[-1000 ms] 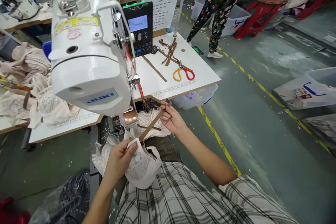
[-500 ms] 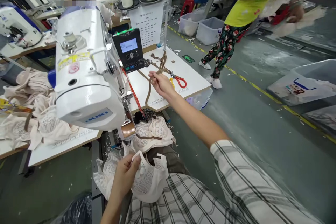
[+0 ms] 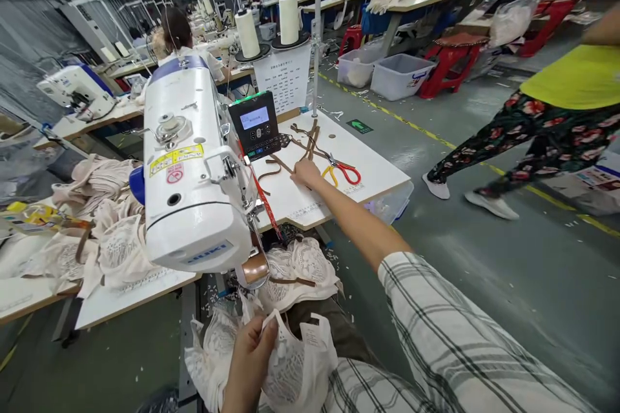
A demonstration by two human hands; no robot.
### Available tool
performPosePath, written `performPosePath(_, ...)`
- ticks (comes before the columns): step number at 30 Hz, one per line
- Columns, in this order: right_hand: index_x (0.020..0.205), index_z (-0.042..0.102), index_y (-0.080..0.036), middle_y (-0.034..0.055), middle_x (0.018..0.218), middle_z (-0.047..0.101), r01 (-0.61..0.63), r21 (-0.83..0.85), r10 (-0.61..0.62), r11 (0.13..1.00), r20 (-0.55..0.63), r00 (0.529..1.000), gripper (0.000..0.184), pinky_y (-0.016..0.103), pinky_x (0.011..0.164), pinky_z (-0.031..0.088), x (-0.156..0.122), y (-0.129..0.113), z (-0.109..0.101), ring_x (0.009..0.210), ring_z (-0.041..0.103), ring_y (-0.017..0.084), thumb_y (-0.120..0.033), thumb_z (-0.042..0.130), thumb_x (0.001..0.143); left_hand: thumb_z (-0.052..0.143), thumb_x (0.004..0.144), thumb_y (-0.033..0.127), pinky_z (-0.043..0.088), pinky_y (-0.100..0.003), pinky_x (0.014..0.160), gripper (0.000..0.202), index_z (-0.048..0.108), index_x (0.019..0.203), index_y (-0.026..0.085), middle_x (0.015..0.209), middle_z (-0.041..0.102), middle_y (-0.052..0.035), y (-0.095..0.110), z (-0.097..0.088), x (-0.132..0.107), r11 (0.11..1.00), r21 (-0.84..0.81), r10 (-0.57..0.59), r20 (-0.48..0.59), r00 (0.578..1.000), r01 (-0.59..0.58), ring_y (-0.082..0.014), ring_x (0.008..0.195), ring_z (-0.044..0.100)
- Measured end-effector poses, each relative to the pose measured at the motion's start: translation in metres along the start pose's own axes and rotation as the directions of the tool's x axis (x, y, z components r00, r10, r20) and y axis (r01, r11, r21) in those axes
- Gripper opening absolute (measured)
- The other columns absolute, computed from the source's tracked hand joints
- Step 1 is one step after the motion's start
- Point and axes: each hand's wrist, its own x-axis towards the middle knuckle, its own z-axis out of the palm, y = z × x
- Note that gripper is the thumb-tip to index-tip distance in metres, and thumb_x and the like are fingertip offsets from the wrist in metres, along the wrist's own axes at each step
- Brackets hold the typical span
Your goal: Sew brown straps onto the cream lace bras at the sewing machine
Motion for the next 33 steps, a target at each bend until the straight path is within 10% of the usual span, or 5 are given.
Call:
performPosePath(11, 0.118, 0.059, -0.015, 0.0071, 0.112, 0.064, -0.239, 0.532, 0.1, 0.813, 0.277, 0.956, 0.033, 0.035, 0.078, 0.057, -0.02, 0.014, -0.018, 0.092, 0.064, 0.016, -0.037, 0.058, 0.095, 0.056, 0.082, 0.067, 0.026, -0.024, 0.055, 0.054, 0.04, 0.06, 0.02, 0.059, 0.032, 0.0049, 0.007, -0.001, -0.01, 1.0, 0.024, 0.016, -0.054, 0.998, -0.015, -0.0109, 0.057, 0.029)
performPosePath(18, 0.074, 0.045, -0.019, -0.0109, 0.055, 0.024, -0.449, 0.806, -0.101, 0.386, 0.52, 0.848, 0.029, 0.013, 0.037, 0.018, -0.142, 0.042, 0.001, 0.042, 0.014, 0.004, -0.032, 0.049, 0.099, 0.056, 0.085, 0.062, 0.032, -0.022, 0.055, 0.049, 0.054, 0.067, 0.017, 0.059, 0.044, 0.0031, 0.006, -0.002, -0.009, 1.0, 0.011, 0.002, -0.068, 0.998, -0.001, -0.0117, 0.058, 0.04)
performPosePath(24, 0.083, 0.051, -0.02, -0.0083, 0.06, 0.031, -0.534, 0.846, -0.288, -0.006, 0.51, 0.811, 0.024, 0.015, 0.044, 0.028, -0.271, 0.016, 0.047, 0.046, 0.022, 0.005, -0.04, 0.057, 0.094, 0.065, 0.082, 0.054, 0.045, -0.026, 0.07, 0.05, 0.067, 0.116, 0.017, 0.094, 0.07, -0.0054, 0.03, 0.005, -0.01, 0.998, 0.053, 0.033, -0.181, 0.983, -0.024, -0.0197, 0.081, 0.061)
performPosePath(27, 0.084, 0.054, -0.019, -0.0067, 0.065, 0.04, -0.54, 0.819, -0.352, -0.193, 0.456, 0.818, 0.024, 0.015, 0.048, 0.032, -0.302, 0.007, 0.06, 0.049, 0.03, 0.004, -0.04, 0.066, 0.089, 0.062, 0.085, 0.053, 0.039, -0.023, 0.062, 0.04, 0.07, 0.092, 0.014, 0.074, 0.063, -0.0014, 0.034, 0.009, -0.004, 0.978, 0.197, 0.077, -0.039, 0.996, -0.068, -0.0151, 0.068, 0.053)
performPosePath(33, 0.092, 0.064, -0.018, -0.0005, 0.085, 0.058, -0.607, 0.783, -0.302, 0.138, 0.617, 0.727, 0.031, 0.02, 0.07, 0.047, -0.31, 0.029, 0.06, 0.075, 0.056, 0.008, -0.045, 0.073, 0.082, 0.054, 0.089, 0.052, 0.028, -0.022, 0.054, 0.043, 0.046, 0.064, 0.018, 0.059, 0.036, 0.0049, 0.032, 0.011, -0.001, 0.982, 0.153, 0.11, -0.007, 0.994, -0.108, -0.0097, 0.057, 0.033)
